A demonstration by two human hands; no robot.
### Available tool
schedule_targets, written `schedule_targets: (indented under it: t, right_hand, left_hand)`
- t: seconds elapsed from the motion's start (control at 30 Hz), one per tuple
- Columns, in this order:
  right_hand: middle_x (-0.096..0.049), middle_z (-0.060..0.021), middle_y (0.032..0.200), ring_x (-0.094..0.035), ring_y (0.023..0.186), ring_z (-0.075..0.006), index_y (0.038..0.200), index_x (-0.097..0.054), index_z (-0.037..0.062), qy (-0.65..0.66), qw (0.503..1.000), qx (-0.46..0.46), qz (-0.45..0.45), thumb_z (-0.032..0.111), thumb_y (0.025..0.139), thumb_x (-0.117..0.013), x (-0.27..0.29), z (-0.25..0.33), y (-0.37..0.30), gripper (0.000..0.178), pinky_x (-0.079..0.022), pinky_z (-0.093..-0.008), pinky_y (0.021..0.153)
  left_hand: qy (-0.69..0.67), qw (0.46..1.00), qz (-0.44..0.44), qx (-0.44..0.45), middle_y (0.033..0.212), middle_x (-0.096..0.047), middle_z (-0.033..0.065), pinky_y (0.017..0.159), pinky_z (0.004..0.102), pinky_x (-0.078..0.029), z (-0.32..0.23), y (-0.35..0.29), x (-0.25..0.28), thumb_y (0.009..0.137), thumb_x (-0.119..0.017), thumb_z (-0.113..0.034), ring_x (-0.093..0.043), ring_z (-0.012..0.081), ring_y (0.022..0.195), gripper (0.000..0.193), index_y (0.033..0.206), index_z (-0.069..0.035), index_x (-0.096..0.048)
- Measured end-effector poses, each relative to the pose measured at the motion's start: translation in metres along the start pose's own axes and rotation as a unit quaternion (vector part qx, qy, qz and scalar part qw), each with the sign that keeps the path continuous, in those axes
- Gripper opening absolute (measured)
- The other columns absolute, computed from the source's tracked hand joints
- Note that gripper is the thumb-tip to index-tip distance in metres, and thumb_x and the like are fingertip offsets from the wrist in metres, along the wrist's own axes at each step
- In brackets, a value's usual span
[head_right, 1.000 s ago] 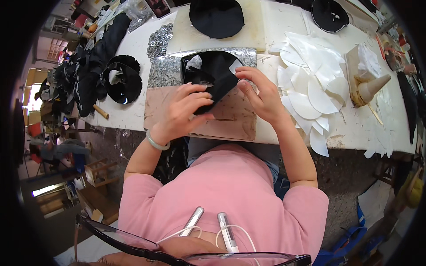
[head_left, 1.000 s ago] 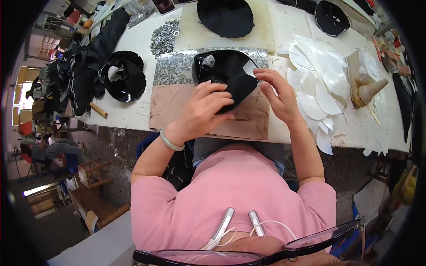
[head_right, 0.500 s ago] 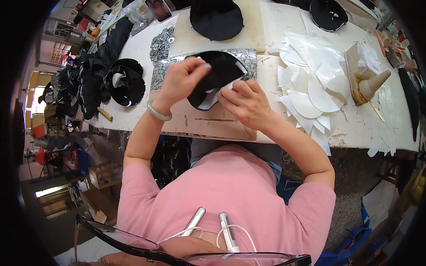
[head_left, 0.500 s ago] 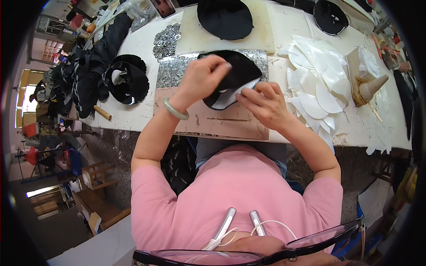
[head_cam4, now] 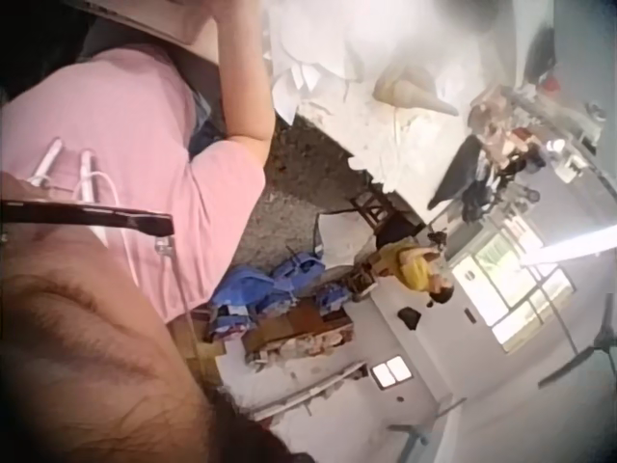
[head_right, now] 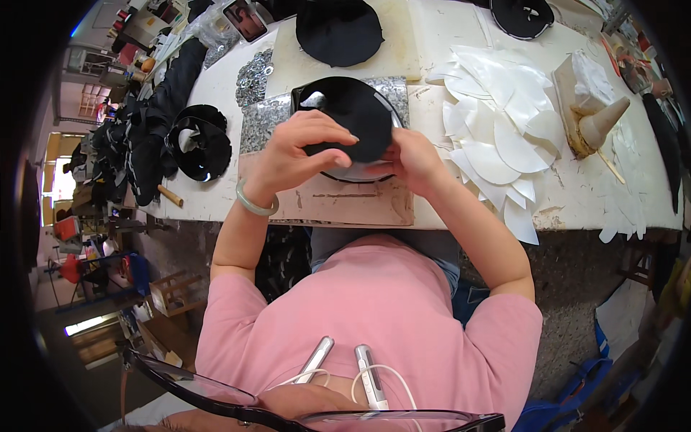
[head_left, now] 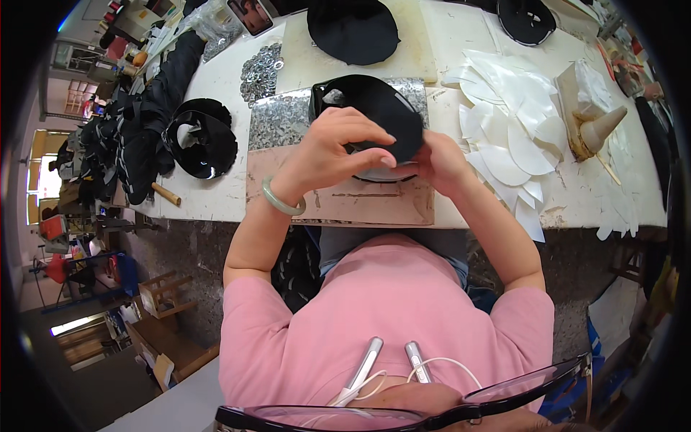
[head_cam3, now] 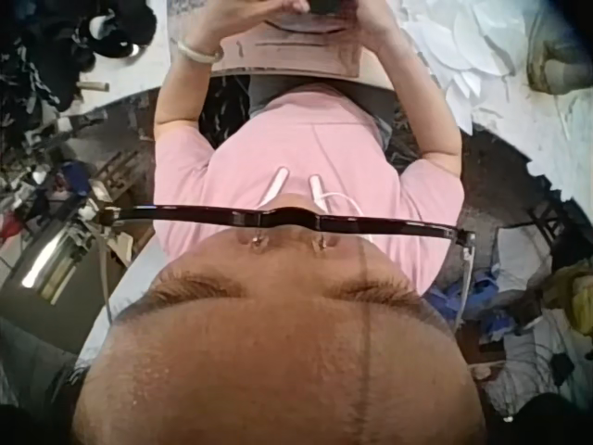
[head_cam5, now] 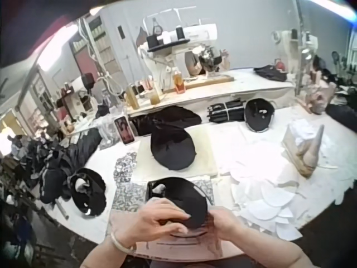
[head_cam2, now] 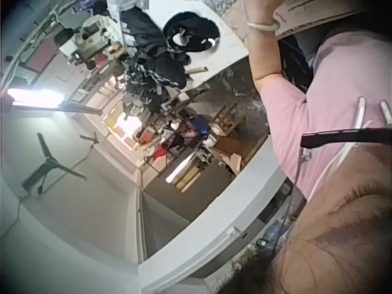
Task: The person assembles shoe upper components by inserting white stiffener pads into the upper pieces and pressing black fabric lining pieces into the interior by hand.
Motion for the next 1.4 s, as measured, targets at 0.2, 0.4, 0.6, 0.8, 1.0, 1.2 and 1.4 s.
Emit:
schedule_targets:
  t: [0.2, 0.4, 0.6, 0.8, 1.0, 1.2, 1.4]
  right_hand:
    - [-0.064, -0.0159, 0.105, -0.065, 0.095, -0.0269, 0.118, -0.054, -0.0022, 0.115, 0.991, -0.062, 0.018, 0.048, 0.100, -0.035, -0.003, -0.012, 0.013, 0.057, -0.056, -0.0419, 0.081]
    - [-0.064, -0.0107, 0.104, -0.065, 0.091, -0.0218, 0.117, -0.056, -0.0012, -0.016, 0.998, -0.060, 0.029, 0.038, 0.091, -0.061, -0.021, -0.014, 0.004, 0.048, -0.057, -0.0382, 0.077]
    - [-0.064, -0.0091, 0.106, -0.065, 0.092, -0.0167, 0.118, -0.054, -0.0002, -0.125, 0.992, -0.018, 0.026, 0.013, 0.084, -0.070, -0.041, 0.007, 0.007, 0.040, -0.058, -0.0340, 0.073]
    - [-0.064, -0.0097, 0.105, -0.066, 0.091, -0.0176, 0.119, -0.054, -0.0003, -0.021, 0.995, -0.009, 0.094, 0.010, 0.087, -0.066, -0.086, 0.016, 0.005, 0.035, -0.060, -0.0322, 0.070]
    - [-0.066, -0.0117, 0.086, -0.066, 0.072, -0.0185, 0.101, -0.062, -0.0064, 0.066, 0.985, 0.006, 0.159, 0.007, 0.086, -0.064, -0.078, 0.037, 0.010, 0.020, -0.057, -0.0283, 0.057]
    - [-0.067, -0.0061, 0.100, -0.060, 0.095, -0.0209, 0.105, -0.064, 0.0080, 0.206, 0.964, 0.042, 0.163, 0.030, 0.092, -0.058, -0.053, 0.022, 0.016, 0.027, -0.045, -0.0414, 0.086]
    - [-0.057, -0.0057, 0.124, -0.047, 0.123, -0.0198, 0.132, -0.048, 0.0101, 0.065, 0.980, 0.152, 0.109, 0.046, 0.083, -0.069, -0.051, -0.039, 0.022, 0.065, -0.038, -0.0416, 0.100]
  left_hand:
    - [0.247, 0.956, -0.150, 0.048, 0.101, -0.068, 0.0116, 0.086, 0.0386, -0.048, 0.057, 0.016, 0.024, 0.085, -0.067, -0.033, -0.059, 0.0301, 0.100, 0.037, 0.104, -0.001, -0.067]
    - [0.377, 0.855, 0.111, 0.339, 0.087, -0.068, 0.0188, 0.072, 0.0439, -0.053, 0.124, 0.001, 0.025, 0.085, -0.058, -0.043, -0.066, 0.0376, 0.077, 0.045, 0.100, -0.002, -0.066]
    - [0.183, 0.904, -0.246, 0.299, 0.078, -0.066, 0.0205, 0.066, 0.0383, -0.052, 0.095, -0.053, 0.035, 0.090, -0.056, -0.018, -0.066, 0.0350, 0.072, 0.024, 0.103, 0.001, -0.064]
    - [-0.062, 0.851, -0.408, 0.324, 0.090, -0.068, 0.0091, 0.066, 0.0277, -0.049, 0.100, -0.124, 0.011, 0.089, -0.061, -0.003, -0.064, 0.0153, 0.077, 0.023, 0.109, 0.006, -0.058]
    - [0.162, 0.863, -0.378, 0.293, 0.086, -0.067, 0.0155, 0.066, 0.0308, -0.050, 0.084, -0.137, -0.001, 0.087, -0.063, -0.003, -0.067, 0.0229, 0.076, 0.015, 0.102, -0.001, -0.062]
    - [0.129, 0.876, -0.343, 0.314, 0.094, -0.065, 0.0167, 0.074, 0.0368, -0.050, 0.093, -0.136, -0.001, 0.084, -0.063, -0.004, -0.064, 0.0284, 0.085, 0.027, 0.109, -0.001, -0.056]
    - [0.081, 0.880, -0.291, 0.368, 0.101, -0.061, 0.0146, 0.080, 0.0359, -0.048, 0.081, -0.137, 0.008, 0.081, -0.066, -0.005, -0.060, 0.0281, 0.091, 0.038, 0.117, -0.001, -0.053]
Point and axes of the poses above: each hand's wrist, its own y-axis towards the middle knuckle, its own x-axis out of the back of the hand, z = x × y, the point moved 3 cm from there along y, towards the middle knuckle
